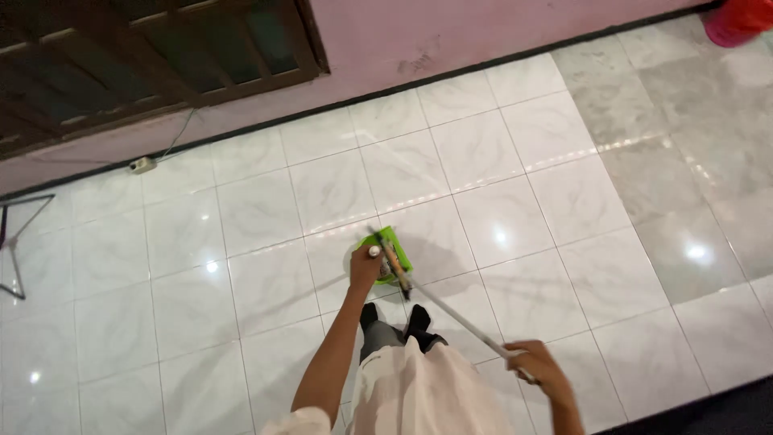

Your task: The person sweeps a tiled floor using a broom, collecting debris into a green dustpan held in the other hand.

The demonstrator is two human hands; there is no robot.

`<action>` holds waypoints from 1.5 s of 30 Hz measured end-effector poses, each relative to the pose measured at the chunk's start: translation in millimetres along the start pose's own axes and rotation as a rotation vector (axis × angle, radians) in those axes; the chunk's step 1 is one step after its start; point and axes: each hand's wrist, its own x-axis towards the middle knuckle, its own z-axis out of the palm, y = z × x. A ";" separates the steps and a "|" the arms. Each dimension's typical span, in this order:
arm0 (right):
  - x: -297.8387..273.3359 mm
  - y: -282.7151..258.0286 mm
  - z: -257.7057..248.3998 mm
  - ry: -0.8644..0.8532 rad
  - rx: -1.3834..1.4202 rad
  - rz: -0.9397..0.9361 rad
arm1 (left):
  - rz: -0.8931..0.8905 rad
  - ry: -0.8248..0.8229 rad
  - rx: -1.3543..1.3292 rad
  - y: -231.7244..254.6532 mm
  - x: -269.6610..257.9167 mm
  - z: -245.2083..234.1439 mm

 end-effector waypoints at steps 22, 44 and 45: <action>-18.3 36.3 101.5 0.291 -0.004 -0.007 | 0.171 -0.423 -0.080 -21.2 -50.2 -21.3; -15.4 33.0 212.5 0.224 -0.077 0.031 | 0.482 -0.372 0.106 -18.9 -56.6 -7.0; -19.4 35.2 218.6 0.216 -0.045 0.041 | 0.485 -0.387 0.119 -19.1 -57.7 -6.2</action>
